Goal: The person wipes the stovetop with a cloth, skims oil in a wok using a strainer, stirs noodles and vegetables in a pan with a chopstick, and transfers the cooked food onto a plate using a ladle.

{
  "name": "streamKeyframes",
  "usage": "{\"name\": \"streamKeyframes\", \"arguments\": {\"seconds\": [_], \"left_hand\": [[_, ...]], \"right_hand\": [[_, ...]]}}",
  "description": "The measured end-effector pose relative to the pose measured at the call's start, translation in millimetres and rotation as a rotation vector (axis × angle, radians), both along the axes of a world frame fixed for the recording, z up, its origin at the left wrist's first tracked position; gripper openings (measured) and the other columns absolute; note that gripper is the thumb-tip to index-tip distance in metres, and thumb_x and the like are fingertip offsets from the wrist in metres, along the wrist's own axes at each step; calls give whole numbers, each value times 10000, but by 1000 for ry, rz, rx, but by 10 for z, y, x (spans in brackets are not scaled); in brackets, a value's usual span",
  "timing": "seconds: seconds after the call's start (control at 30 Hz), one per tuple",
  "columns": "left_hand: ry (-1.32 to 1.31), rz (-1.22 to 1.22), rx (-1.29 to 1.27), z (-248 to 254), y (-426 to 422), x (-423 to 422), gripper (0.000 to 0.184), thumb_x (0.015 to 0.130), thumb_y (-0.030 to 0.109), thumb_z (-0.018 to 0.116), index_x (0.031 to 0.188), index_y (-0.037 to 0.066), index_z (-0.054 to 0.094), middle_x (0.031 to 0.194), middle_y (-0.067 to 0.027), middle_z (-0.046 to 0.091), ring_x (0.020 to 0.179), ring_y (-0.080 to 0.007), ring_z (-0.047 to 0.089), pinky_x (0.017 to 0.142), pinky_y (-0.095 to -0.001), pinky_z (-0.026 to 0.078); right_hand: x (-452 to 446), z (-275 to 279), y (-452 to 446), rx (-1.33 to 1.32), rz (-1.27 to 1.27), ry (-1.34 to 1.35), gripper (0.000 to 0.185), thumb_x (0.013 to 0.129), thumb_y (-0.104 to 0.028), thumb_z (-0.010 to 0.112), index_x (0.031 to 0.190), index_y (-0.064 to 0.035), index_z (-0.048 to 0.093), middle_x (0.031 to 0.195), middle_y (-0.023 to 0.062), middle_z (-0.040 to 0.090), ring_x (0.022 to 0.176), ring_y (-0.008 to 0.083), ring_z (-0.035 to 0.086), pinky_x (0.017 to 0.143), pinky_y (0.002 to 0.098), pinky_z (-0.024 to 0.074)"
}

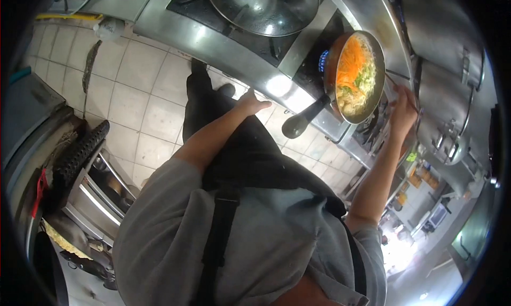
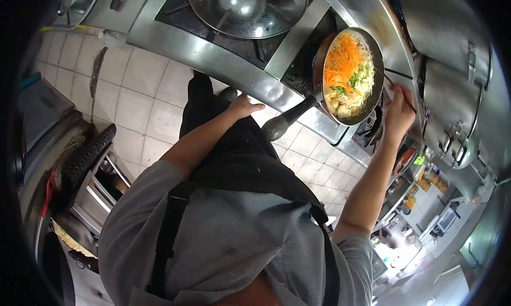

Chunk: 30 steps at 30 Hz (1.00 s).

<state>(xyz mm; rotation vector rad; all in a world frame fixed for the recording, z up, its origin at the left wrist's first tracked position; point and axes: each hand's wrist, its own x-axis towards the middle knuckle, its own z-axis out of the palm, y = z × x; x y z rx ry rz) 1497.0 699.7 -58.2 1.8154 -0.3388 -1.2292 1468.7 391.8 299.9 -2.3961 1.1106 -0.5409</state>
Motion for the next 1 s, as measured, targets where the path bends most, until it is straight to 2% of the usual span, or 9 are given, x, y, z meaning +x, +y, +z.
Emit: {"name": "streamKeyframes", "arguments": {"seconds": [0.07, 0.13, 0.23, 0.37, 0.67, 0.9, 0.93, 0.97, 1.0], "left_hand": [[-12, -10, -60, -372, -195, -157, 929, 768, 538, 758, 1416, -34, 417, 1288, -242, 624, 1214, -370, 600, 1025, -415, 473], [-17, -17, -110, -530, -280, -286, 840, 792, 525, 740, 1377, -16, 477, 1243, -227, 653, 1178, -367, 622, 1000, -419, 491], [-135, 53, -105, -670, -407, -382, 495, 877, 468, 660, 1119, 37, 670, 1095, -219, 699, 1048, -387, 662, 902, -463, 536], [-212, 72, -34, -791, -462, -445, 504, 874, 505, 653, 1087, 50, 689, 1058, -210, 710, 1023, -387, 671, 883, -464, 543], [-233, 131, -20, -581, -432, -411, 536, 884, 549, 617, 996, 33, 703, 1002, -217, 713, 980, -408, 673, 853, -490, 546], [-284, 81, -77, -579, -373, -401, 524, 863, 502, 654, 1084, 27, 684, 1045, -226, 703, 1004, -397, 666, 879, -483, 536], [-281, 49, -121, -491, -330, -333, 526, 858, 495, 661, 1097, 27, 681, 1061, -226, 701, 1017, -391, 664, 893, -477, 531], [-227, 24, -129, -355, -263, -255, 553, 851, 510, 674, 1148, 44, 665, 1086, -211, 700, 1032, -379, 662, 903, -461, 527], [-428, 33, -75, -610, -274, -404, 610, 845, 520, 686, 1216, 40, 630, 1107, -200, 699, 1044, -378, 663, 896, -457, 527]], "right_hand": [[-160, 64, -92, -82, 66, 19, 206, 996, -173, 577, 1066, -36, 715, 960, 38, 744, 636, 51, 550, 566, 216, 442], [-206, 136, -8, -20, -41, -23, 213, 999, -185, 578, 1077, -38, 711, 981, 36, 742, 607, 50, 532, 565, 218, 437], [-278, 187, 38, -50, -48, 29, 233, 1003, -202, 569, 1116, -41, 695, 1009, 36, 741, 608, 52, 536, 567, 212, 428], [-346, 186, 0, -60, -49, 63, 244, 1009, -206, 555, 1134, -41, 684, 1009, 41, 743, 603, 56, 549, 573, 214, 437], [-382, 151, 52, -83, -80, 99, 253, 1011, -199, 549, 1156, -33, 673, 1022, 57, 744, 587, 55, 553, 573, 205, 444], [-386, 26, 60, -11, -99, 35, 219, 992, -173, 586, 1097, -17, 698, 975, 51, 740, 601, 62, 549, 558, 213, 442], [-331, 23, 83, -72, -71, 118, 220, 987, -187, 598, 1084, -29, 716, 966, 39, 740, 645, 63, 575, 576, 213, 456], [-300, -50, -33, -18, -110, 67, 230, 978, -207, 617, 1079, -33, 727, 958, 36, 743, 696, 66, 604, 593, 217, 474], [-266, -111, -166, -40, -95, 97, 247, 971, -231, 629, 1073, -29, 730, 936, 31, 744, 736, 67, 621, 603, 220, 487]]}}
